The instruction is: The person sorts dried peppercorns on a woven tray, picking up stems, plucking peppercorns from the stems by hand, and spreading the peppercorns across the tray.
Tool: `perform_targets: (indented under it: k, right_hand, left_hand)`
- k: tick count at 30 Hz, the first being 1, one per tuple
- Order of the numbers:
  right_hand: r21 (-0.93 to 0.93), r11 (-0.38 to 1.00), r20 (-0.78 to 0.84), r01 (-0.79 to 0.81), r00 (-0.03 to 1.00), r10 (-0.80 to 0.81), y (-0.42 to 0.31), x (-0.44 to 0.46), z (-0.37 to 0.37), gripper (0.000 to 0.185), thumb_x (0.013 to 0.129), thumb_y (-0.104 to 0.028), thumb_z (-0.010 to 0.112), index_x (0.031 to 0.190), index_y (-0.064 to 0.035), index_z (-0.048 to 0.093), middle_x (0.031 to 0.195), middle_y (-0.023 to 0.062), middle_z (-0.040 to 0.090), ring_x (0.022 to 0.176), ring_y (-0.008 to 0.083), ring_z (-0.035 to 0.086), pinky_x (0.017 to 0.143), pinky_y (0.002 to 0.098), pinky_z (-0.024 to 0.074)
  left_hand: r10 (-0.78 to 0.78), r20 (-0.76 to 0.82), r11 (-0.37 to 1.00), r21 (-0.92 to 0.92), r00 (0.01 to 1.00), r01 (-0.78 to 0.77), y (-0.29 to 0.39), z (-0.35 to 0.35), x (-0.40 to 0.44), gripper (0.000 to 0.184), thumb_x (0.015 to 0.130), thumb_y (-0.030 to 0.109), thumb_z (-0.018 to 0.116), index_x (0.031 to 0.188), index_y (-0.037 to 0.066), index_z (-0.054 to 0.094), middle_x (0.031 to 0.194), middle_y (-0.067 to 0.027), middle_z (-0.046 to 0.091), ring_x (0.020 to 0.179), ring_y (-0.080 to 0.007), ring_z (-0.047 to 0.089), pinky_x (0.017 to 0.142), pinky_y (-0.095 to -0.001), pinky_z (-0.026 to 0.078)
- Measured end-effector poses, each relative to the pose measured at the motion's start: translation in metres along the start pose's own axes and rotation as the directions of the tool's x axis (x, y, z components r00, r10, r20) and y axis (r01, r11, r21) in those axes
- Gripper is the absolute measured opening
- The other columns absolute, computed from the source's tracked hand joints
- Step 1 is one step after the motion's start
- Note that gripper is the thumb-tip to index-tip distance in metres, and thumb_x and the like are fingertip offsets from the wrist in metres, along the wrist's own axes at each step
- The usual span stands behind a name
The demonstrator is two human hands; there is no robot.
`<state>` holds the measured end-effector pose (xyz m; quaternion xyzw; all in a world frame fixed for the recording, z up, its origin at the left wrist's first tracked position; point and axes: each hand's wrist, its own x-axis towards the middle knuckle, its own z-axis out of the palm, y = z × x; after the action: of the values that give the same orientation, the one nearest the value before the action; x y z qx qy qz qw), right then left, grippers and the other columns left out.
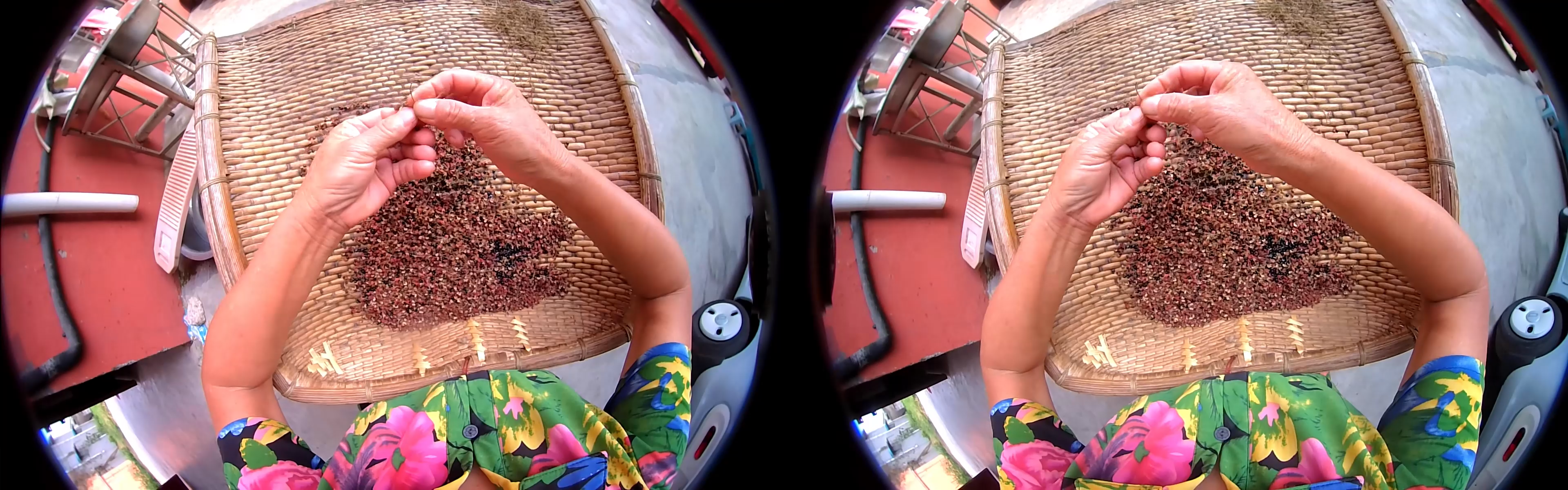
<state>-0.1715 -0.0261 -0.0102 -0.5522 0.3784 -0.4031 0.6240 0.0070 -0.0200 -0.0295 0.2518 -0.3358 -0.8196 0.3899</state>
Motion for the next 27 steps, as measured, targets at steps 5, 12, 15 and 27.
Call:
perform_targets:
  k: [5,12,15,27]
  right_hand:
    - [-0.221,0.968,0.04,0.12,0.993,-0.114,-0.01,-0.002,0.0,0.019,0.078,-0.018,0.063,0.089,-0.0023,0.064,0.08,0.0049,0.062,0.076,0.0095,0.058,0.068,0.0231,0.0475]
    - [-0.356,0.864,0.048,0.355,0.931,-0.363,-0.004,0.003,-0.007,0.014,0.077,-0.017,0.065,0.084,-0.0055,0.067,0.076,0.0031,0.061,0.073,0.0089,0.056,0.067,0.0237,0.0456]
    - [-0.239,0.944,-0.029,0.226,0.971,-0.239,0.002,0.003,-0.004,0.017,0.079,-0.023,0.063,0.085,-0.0072,0.067,0.079,0.0017,0.063,0.075,0.0079,0.055,0.067,0.0243,0.0443]
    - [-0.257,0.906,0.007,0.337,0.938,-0.346,0.009,0.006,0.003,0.024,0.083,-0.027,0.057,0.093,-0.0063,0.065,0.081,0.0017,0.063,0.078,0.0085,0.055,0.07,0.0238,0.0449]
  left_hand:
    - [-0.009,-0.025,1.0,0.0,1.0,0.009,0.0,0.003,-0.002,0.017,0.086,0.017,0.052,0.09,0.001,0.055,0.075,-0.0052,0.06,0.065,-0.0112,0.058,0.059,-0.0233,0.053]
    - [0.038,-0.066,0.992,0.12,0.997,-0.029,0.004,0.01,-0.005,0.018,0.086,0.016,0.051,0.093,0.0,0.054,0.078,-0.007,0.059,0.067,-0.013,0.058,0.061,-0.025,0.052]
    - [0.054,-0.099,0.99,0.132,0.994,-0.041,0.005,0.011,-0.004,0.022,0.087,0.015,0.048,0.098,-0.003,0.053,0.083,-0.0098,0.059,0.071,-0.0156,0.059,0.065,-0.0267,0.053]
    - [0.032,-0.007,0.999,-0.037,0.999,-0.032,-0.002,-0.001,-0.001,0.022,0.088,0.016,0.047,0.096,-0.003,0.054,0.084,-0.0104,0.06,0.073,-0.0159,0.059,0.065,-0.0277,0.053]
